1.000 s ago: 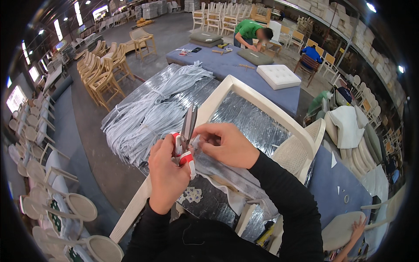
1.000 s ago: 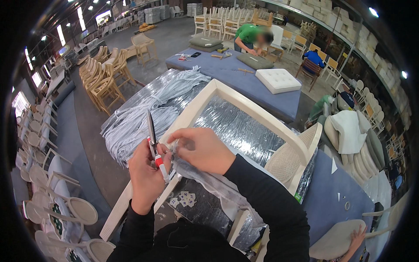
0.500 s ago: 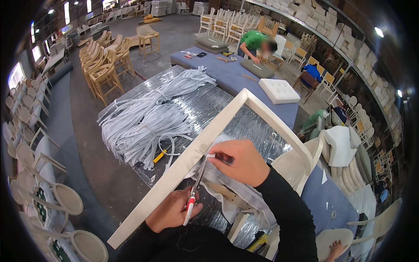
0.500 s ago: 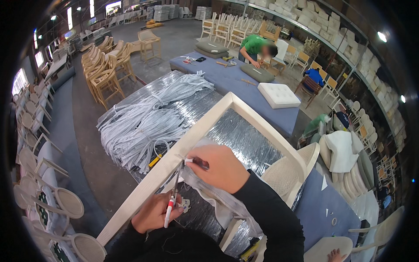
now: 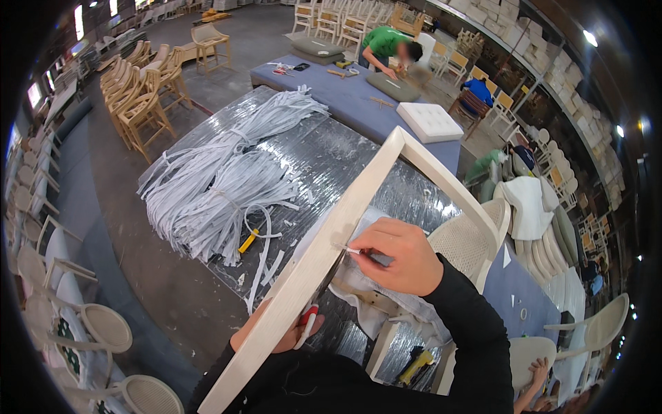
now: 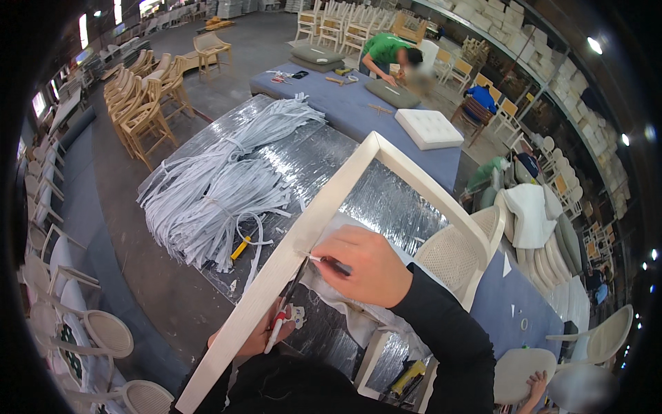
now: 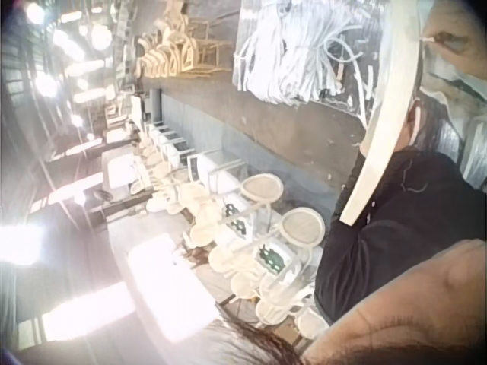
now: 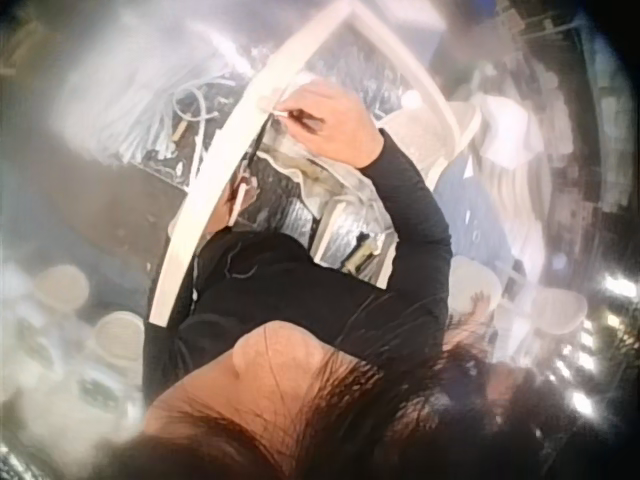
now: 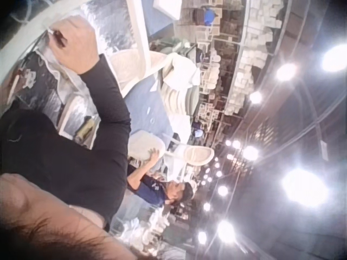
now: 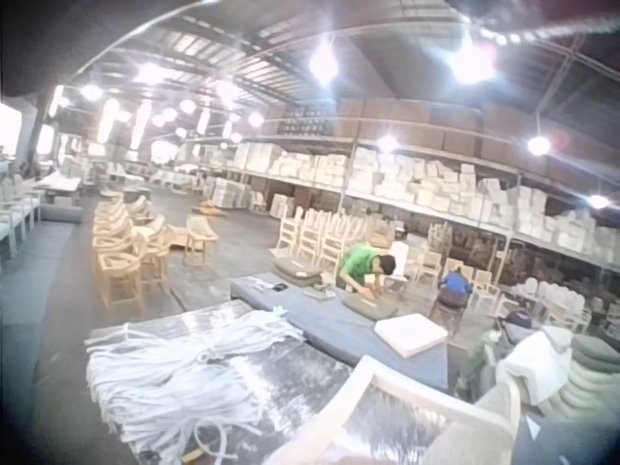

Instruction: The person staples white fabric onto a chair frame using a pneumatic staple gun, trims excess material with scissors, and smooths the fabric. Other workers are visible in the background performing similar tasks.

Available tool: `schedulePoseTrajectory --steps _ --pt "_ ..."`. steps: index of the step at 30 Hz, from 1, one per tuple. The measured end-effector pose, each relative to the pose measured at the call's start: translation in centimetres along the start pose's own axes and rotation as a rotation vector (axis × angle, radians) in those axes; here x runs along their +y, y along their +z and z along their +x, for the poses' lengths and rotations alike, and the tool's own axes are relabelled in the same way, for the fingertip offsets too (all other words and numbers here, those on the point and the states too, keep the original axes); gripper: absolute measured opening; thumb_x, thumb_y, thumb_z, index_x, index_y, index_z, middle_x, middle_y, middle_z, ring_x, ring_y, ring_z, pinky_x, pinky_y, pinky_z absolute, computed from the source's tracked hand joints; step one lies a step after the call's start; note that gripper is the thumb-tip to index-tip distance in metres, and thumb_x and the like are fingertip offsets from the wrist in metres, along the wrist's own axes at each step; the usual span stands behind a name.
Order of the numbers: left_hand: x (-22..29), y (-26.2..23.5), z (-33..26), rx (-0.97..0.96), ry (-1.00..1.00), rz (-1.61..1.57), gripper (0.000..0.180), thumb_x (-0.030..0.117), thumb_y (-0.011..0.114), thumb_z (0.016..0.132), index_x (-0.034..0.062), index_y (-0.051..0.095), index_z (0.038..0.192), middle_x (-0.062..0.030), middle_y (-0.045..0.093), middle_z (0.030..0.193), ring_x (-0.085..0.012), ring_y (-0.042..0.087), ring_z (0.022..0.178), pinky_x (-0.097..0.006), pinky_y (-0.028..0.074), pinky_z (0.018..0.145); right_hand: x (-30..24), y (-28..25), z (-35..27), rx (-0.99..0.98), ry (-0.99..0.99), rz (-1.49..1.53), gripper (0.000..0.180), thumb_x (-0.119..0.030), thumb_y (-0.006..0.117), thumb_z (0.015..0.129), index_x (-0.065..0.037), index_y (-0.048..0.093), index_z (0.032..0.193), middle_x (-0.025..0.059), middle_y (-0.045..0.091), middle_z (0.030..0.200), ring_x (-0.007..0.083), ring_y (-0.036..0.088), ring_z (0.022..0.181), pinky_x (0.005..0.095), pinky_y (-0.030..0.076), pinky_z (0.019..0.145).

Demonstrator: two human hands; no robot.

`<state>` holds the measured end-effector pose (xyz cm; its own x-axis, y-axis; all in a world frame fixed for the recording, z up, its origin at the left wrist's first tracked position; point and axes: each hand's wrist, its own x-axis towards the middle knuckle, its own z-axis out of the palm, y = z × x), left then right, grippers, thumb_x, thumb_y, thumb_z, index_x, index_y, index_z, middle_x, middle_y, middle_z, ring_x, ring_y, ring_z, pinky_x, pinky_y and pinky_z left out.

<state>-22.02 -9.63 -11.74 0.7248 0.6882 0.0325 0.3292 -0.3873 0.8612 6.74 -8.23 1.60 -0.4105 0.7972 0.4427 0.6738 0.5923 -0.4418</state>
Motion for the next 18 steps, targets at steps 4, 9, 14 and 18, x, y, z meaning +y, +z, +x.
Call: schedulePoseTrajectory --steps 4,9,14,18 --pt "-2.5 1.7 0.0 0.035 0.039 -0.433 0.032 0.029 0.077 0.104 0.0022 0.064 0.116 -0.0128 0.056 0.085 -0.0328 0.056 0.075 -0.046 0.048 0.071 0.2 0.3 0.3 0.021 -0.055 0.007 0.017 0.000 0.083 0.087 -0.005 0.077 0.102 0.0100 0.075 0.092 0.0303 0.074 0.081 0.0389 0.059 0.071" --pt "-1.0 -0.2 0.4 -0.057 0.054 -0.044 0.029 0.027 0.076 0.105 0.0028 0.065 0.117 -0.0110 0.055 0.085 -0.0308 0.056 0.075 -0.046 0.048 0.071 0.5 0.2 0.0 0.017 -0.056 0.009 0.021 0.003 0.083 0.085 -0.006 0.077 0.103 0.0102 0.074 0.091 0.0307 0.073 0.080 0.0390 0.058 0.070" --pt "1.3 -1.8 1.3 -0.112 -0.005 -0.032 0.029 0.027 0.078 0.104 0.0030 0.067 0.118 -0.0112 0.058 0.087 -0.0309 0.061 0.078 -0.045 0.050 0.073 0.9 0.2 0.0 0.006 -0.052 0.011 0.021 0.003 0.082 0.084 -0.006 0.077 0.102 0.0103 0.074 0.090 0.0302 0.072 0.079 0.0389 0.057 0.068" --pt "-1.3 -0.1 0.9 -0.074 0.031 -0.118 0.030 0.025 0.079 0.102 0.0029 0.069 0.119 -0.0115 0.060 0.088 -0.0321 0.064 0.082 -0.043 0.053 0.078 0.8 0.1 0.1 -0.005 -0.039 0.020 0.021 0.003 0.083 0.084 -0.006 0.077 0.103 0.0099 0.074 0.090 0.0297 0.072 0.078 0.0386 0.057 0.068"
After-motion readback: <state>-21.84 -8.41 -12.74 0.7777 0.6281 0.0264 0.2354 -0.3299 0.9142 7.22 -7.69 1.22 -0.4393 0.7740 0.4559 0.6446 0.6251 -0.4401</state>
